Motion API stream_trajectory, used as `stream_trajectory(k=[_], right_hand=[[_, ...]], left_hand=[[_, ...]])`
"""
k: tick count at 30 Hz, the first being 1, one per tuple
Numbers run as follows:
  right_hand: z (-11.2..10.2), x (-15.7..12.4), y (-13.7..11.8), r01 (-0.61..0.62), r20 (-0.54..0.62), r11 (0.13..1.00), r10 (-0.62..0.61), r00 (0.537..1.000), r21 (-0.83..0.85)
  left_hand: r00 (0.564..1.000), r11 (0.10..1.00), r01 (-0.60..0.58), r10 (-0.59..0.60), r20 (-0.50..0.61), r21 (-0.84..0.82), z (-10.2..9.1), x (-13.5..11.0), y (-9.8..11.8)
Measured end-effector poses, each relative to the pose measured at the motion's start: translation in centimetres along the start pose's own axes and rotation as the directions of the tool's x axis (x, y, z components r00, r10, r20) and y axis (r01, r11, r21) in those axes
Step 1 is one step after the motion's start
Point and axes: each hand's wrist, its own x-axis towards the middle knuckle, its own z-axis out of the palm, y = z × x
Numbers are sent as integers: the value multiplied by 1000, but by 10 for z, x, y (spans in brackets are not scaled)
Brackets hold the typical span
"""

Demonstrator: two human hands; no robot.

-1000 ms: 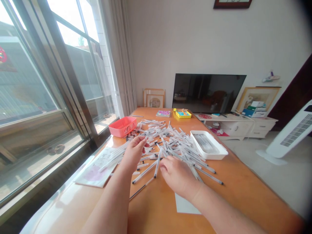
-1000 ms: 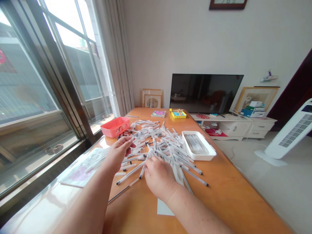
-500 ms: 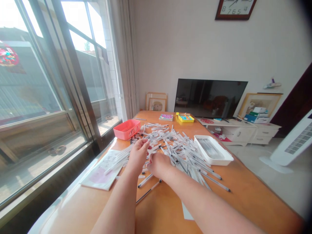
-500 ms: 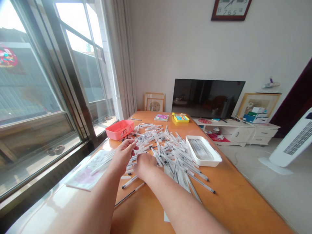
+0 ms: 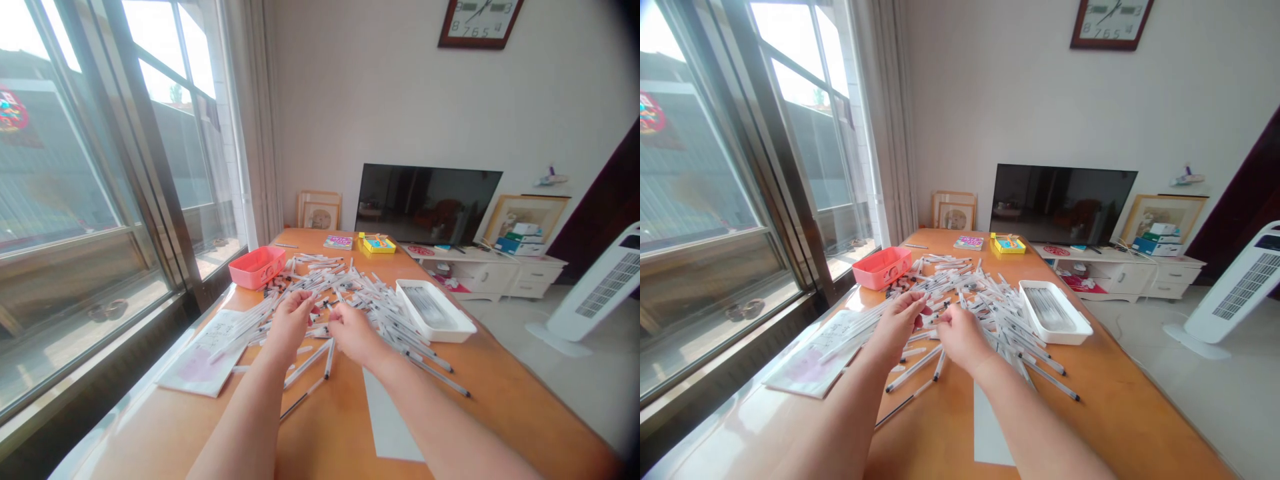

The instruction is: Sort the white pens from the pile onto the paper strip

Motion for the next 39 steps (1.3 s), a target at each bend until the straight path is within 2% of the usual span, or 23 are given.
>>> stream_trajectory(k=[2,4,9,13,15,24,33,39], right_hand=[[-20,-5,11,-108,26,961,105,994,253],[-37,-12,21,-185,29,890,190,981,417],[-59,-26,34,-175,-16,692,260,965,700],[-64,-32,33,-154,28,574,222,975,804],[-65,-32,32,-145,37,577,195,980,804],[-61,-30,36,-48,-4,705,71,997,708],[-60,-29,42,14,-45,774,18,999,633],[-62,-31,37,2,-7,775,3,1000,632]], left_hand=[[998,1000,14,-14,54,-9,7,-5,2],[993,999,31,-29,118,-14,14,-10,5],[962,998,70,-67,264,-3,28,-21,8],[934,997,72,-82,346,42,37,-26,7],[922,996,67,-82,378,54,40,-27,8],[881,994,23,-69,468,104,40,-29,11],[872,990,9,-77,483,141,39,-30,9],[870,990,-6,-65,488,141,39,-31,9]])
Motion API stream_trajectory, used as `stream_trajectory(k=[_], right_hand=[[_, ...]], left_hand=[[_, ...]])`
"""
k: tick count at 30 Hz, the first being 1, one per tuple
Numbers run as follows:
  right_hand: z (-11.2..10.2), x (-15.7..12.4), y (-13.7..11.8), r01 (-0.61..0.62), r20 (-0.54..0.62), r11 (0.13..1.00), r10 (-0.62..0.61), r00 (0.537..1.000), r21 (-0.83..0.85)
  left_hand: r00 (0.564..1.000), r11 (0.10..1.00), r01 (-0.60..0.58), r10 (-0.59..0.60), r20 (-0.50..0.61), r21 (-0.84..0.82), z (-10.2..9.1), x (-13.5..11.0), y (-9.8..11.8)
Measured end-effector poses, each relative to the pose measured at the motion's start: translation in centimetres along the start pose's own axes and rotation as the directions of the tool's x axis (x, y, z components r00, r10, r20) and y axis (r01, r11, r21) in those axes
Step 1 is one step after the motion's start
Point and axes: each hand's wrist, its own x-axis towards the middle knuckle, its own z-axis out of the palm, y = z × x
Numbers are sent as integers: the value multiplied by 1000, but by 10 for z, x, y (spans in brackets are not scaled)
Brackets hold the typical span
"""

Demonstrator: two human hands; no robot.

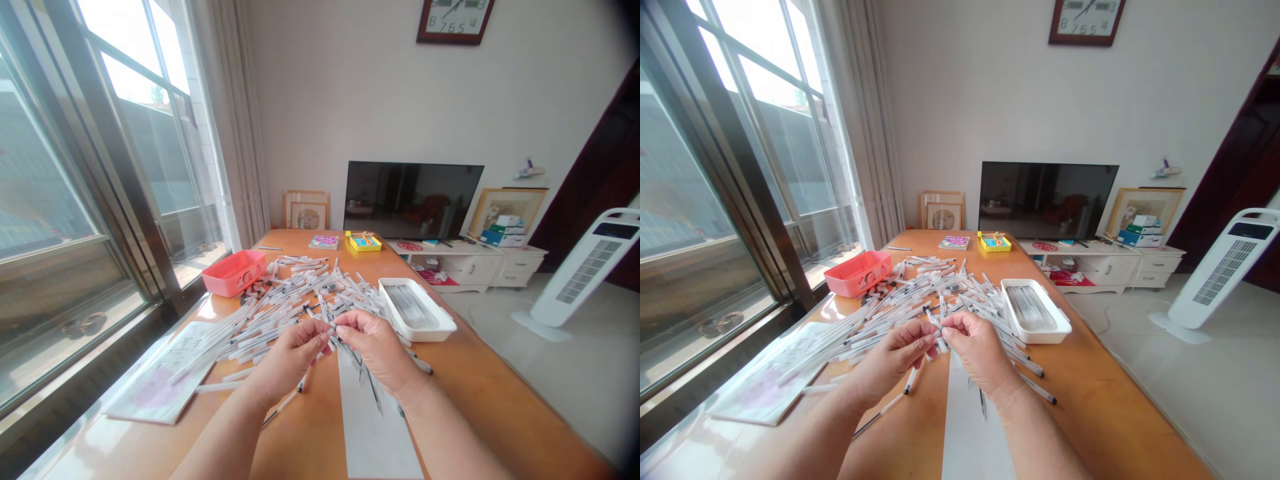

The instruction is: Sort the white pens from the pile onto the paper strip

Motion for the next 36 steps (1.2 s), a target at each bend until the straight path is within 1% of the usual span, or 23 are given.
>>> stream_trajectory(k=[7,14,19,22,27,29,32,34,36], right_hand=[[0,-2,-3,-5,21,1000,5,1000,-12],[-5,-2,-3,-48,98,998,51,994,-38],[-7,-3,-3,-71,117,993,82,990,-97],[-6,-4,-3,-45,113,981,68,991,-191],[-2,-3,3,74,62,931,-55,997,-359],[-1,-3,5,83,82,924,-56,995,-372],[-3,-4,3,55,88,923,-23,996,-380],[-5,-5,0,69,73,915,-44,996,-398],[-6,-7,-4,96,93,911,-64,994,-401]], left_hand=[[1000,1000,-5,5,-3,5,-1,-1,-2],[1000,999,-16,15,24,38,-1,-1,-5],[1000,997,-21,21,1,77,-1,-1,-7],[999,992,-47,47,2,115,0,-1,-8],[994,983,-107,104,29,150,2,-2,-10],[994,983,-110,107,29,147,3,-3,-10],[994,983,-106,105,15,152,2,-2,-9],[996,984,-85,87,-5,155,1,-2,-9],[998,986,-60,63,-16,156,0,-2,-10]])
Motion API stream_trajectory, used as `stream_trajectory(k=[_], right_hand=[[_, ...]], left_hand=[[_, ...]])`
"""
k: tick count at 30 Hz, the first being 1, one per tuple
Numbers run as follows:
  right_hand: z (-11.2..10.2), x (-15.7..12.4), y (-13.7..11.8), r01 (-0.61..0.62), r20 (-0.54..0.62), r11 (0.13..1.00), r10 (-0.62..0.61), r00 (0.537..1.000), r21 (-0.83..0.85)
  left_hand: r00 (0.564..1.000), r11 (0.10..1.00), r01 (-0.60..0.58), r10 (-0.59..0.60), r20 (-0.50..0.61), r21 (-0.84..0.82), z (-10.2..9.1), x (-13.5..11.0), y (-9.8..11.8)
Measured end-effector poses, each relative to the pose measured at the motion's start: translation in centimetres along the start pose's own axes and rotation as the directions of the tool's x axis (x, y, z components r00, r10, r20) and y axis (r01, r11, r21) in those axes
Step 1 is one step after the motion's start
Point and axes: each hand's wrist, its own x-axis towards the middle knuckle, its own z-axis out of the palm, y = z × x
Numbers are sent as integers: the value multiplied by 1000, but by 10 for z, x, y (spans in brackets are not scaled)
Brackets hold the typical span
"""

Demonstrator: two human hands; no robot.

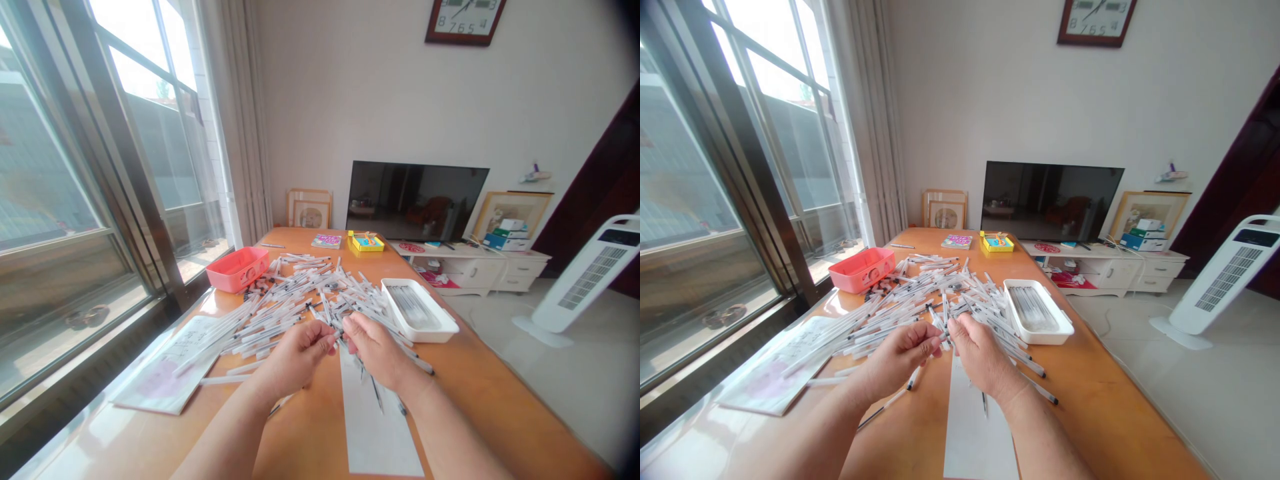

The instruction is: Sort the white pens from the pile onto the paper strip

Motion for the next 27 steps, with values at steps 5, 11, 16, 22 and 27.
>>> stream_trajectory(k=[5,11,16,22,27], right_hand=[[0,-2,-3,21,60,1000,-21,998,-12],[4,1,2,-30,54,999,29,998,17],[-2,0,0,17,18,1000,-17,1000,11],[3,-1,4,53,21,998,-52,998,-46],[8,2,9,6,5,1000,-6,1000,-5]], left_hand=[[999,999,-36,36,14,36,1,-1,-1],[996,996,-84,84,17,38,2,-1,2],[999,998,-31,31,-8,49,1,-1,2],[996,989,-94,94,6,114,2,-2,1],[992,979,-119,125,-25,164,3,-1,-1]])
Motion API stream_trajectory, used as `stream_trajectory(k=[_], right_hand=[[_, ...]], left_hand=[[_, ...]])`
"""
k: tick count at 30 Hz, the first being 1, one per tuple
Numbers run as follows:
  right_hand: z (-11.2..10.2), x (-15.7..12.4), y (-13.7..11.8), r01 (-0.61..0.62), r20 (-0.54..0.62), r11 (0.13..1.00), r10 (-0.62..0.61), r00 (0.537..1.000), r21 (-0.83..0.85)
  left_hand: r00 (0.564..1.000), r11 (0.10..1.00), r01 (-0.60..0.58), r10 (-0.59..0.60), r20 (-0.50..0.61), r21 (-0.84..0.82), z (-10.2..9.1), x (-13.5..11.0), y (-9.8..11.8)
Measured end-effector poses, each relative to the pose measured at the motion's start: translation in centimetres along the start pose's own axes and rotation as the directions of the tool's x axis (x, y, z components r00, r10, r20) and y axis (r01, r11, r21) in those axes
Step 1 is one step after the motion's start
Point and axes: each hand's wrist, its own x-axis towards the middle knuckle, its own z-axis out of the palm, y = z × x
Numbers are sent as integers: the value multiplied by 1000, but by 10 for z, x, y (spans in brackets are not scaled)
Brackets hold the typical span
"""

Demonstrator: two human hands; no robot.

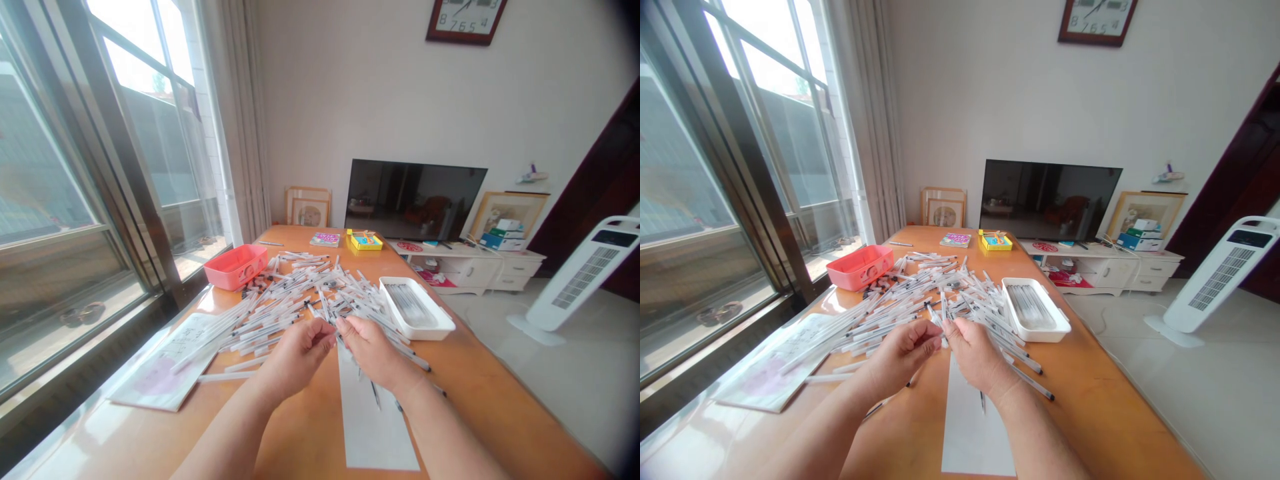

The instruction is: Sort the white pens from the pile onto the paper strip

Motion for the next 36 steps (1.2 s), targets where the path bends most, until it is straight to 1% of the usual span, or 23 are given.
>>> stream_trajectory(k=[3,7,12,15,18,20,24,26,28,32,34,36], right_hand=[[-3,-1,-3,-14,17,1000,13,1000,8],[-6,-2,-7,23,57,999,-21,998,-45],[-9,-1,1,66,-23,994,-68,997,-92],[-9,1,4,76,-51,994,-80,996,-81],[-7,3,4,54,-60,998,-56,997,-26],[-4,5,5,17,-58,999,-15,998,33],[1,8,8,-63,-83,993,71,994,101],[1,9,9,-75,-100,992,85,991,99],[1,9,9,-53,-118,996,61,991,68],[-2,7,8,6,-171,1000,-10,985,-23],[-3,6,7,9,-183,999,-15,983,-35],[-3,6,6,3,-183,1000,-6,983,-18]], left_hand=[[1000,1000,-12,12,-1,-16,0,1,0],[1000,1000,15,-15,16,3,-1,1,2],[995,996,80,-83,49,48,-7,-1,1],[994,991,82,-89,70,102,-8,-2,-3],[997,989,50,-59,57,142,-6,-1,-6],[999,984,24,-28,20,179,-3,0,-6],[994,937,-54,85,-75,346,2,2,-1],[990,915,-65,111,-93,398,3,3,2],[994,921,-42,79,-82,387,2,3,2],[999,952,28,-38,25,305,-2,0,0],[997,962,37,-54,55,271,-4,-1,-1],[997,965,32,-48,57,259,-4,-1,-1]])
